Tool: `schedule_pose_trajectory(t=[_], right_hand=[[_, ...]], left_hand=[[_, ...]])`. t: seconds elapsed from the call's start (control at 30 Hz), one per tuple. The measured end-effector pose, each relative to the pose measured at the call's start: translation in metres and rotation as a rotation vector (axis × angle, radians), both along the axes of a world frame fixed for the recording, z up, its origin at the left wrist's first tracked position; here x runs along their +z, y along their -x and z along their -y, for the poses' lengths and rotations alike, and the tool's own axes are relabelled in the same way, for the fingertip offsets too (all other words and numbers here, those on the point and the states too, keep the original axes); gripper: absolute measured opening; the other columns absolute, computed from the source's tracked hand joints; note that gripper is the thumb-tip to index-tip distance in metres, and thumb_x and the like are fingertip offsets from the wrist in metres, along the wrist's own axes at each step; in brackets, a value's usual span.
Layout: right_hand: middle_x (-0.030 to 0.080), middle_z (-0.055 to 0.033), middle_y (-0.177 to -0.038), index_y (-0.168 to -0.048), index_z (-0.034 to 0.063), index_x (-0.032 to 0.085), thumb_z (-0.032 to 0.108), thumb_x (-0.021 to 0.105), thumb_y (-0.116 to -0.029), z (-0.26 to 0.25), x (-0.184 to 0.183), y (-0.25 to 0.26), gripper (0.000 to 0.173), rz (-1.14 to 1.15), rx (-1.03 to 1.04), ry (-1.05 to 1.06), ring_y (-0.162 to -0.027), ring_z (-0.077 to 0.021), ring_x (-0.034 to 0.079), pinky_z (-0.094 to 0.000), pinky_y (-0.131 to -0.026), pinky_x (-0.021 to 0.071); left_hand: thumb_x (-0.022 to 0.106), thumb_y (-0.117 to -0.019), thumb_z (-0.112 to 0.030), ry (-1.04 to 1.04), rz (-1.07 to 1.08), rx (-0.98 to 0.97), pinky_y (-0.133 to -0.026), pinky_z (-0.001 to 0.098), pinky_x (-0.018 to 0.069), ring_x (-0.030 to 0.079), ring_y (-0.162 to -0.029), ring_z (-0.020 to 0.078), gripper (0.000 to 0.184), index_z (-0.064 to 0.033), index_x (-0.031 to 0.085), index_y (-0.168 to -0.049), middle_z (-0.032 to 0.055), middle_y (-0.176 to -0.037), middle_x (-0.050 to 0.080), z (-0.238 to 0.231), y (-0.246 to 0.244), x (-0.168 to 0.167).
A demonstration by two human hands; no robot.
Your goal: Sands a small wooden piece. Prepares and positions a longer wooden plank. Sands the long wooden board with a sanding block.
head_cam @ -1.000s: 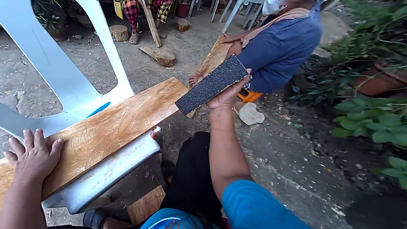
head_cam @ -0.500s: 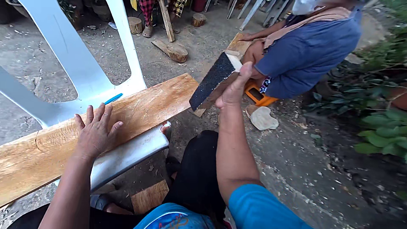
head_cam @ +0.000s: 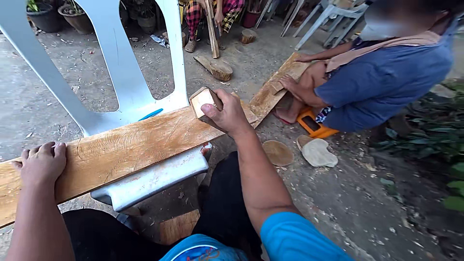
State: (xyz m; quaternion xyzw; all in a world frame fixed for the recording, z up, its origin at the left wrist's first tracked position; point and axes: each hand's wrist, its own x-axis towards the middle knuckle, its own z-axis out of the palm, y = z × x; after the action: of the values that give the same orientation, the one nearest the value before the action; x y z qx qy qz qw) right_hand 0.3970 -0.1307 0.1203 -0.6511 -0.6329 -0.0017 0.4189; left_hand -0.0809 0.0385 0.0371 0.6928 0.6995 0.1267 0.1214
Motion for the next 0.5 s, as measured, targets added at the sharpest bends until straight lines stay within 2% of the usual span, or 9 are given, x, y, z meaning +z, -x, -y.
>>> schedule_pose_trajectory(t=[0.1, 0.17, 0.23, 0.3, 0.33, 0.5], right_hand=[[0.07, -0.0151, -0.087, -0.106, -0.0032, 0.069, 0.081, 0.048, -0.0864, -0.004, 0.0, 0.001, 0.088, -0.02, -0.018, 0.002, -0.077, -0.025, 0.069, -0.0483, -0.071, 0.0561], [0.072, -0.0187, -0.092, -0.108, -0.0039, 0.069, 0.078, 0.054, -0.0851, -0.008, 0.001, 0.003, 0.087, 0.019, -0.022, 0.16, -0.085, -0.033, 0.07, -0.0578, -0.078, 0.0557], [0.071, -0.0199, -0.095, -0.108, -0.0022, 0.069, 0.076, 0.06, -0.0858, -0.01, 0.006, 0.012, 0.082, 0.098, -0.013, 0.39, -0.092, -0.0373, 0.07, -0.0622, -0.083, 0.053], [0.072, -0.019, -0.105, -0.116, 0.0012, 0.069, 0.076, 0.06, -0.0872, -0.015, 0.013, 0.025, 0.081, 0.162, 0.011, 0.611, -0.103, -0.0364, 0.069, -0.0624, -0.092, 0.0516], [0.072, -0.0193, -0.106, -0.116, 0.0011, 0.069, 0.076, 0.059, -0.0884, -0.017, 0.016, 0.032, 0.081, 0.197, 0.035, 0.696, -0.105, -0.0361, 0.069, -0.0617, -0.093, 0.0507], [0.069, -0.0215, -0.105, -0.105, -0.0015, 0.069, 0.073, 0.057, -0.0923, -0.038, 0.014, 0.053, 0.077, 0.265, 0.161, 0.928, -0.105, -0.0371, 0.067, -0.06, -0.09, 0.051]], left_hand=[[0.034, -0.1096, -0.046, -0.016, -0.006, -0.014, -0.115, 0.0776, 0.0126, 0.034, -0.146, 0.0524, 0.06, 0.0011, 0.059, -0.138, 0.0321, -0.146, 0.051, 0.004, -0.006, 0.004], [0.036, -0.1097, -0.043, -0.028, -0.021, -0.017, -0.115, 0.077, 0.0123, 0.035, -0.145, 0.0529, 0.058, 0.0024, 0.06, -0.135, 0.033, -0.145, 0.051, 0.005, -0.008, 0.005], [0.036, -0.1098, -0.042, -0.037, -0.034, -0.019, -0.115, 0.0762, 0.0128, 0.035, -0.145, 0.0527, 0.057, 0.0032, 0.061, -0.133, 0.0331, -0.144, 0.052, 0.006, -0.01, 0.006], [0.035, -0.1101, -0.042, -0.032, -0.044, -0.016, -0.116, 0.0759, 0.0133, 0.034, -0.145, 0.0526, 0.057, 0.0028, 0.061, -0.133, 0.033, -0.145, 0.052, 0.007, -0.01, 0.006], [0.035, -0.1101, -0.043, -0.029, -0.046, -0.015, -0.116, 0.0757, 0.0133, 0.034, -0.146, 0.0523, 0.057, 0.0028, 0.061, -0.133, 0.0329, -0.145, 0.051, 0.007, -0.011, 0.006], [0.037, -0.1097, -0.043, -0.039, -0.028, -0.019, -0.116, 0.0755, 0.0138, 0.034, -0.145, 0.0523, 0.057, 0.0028, 0.062, -0.132, 0.0331, -0.144, 0.052, 0.01, -0.011, 0.008]])
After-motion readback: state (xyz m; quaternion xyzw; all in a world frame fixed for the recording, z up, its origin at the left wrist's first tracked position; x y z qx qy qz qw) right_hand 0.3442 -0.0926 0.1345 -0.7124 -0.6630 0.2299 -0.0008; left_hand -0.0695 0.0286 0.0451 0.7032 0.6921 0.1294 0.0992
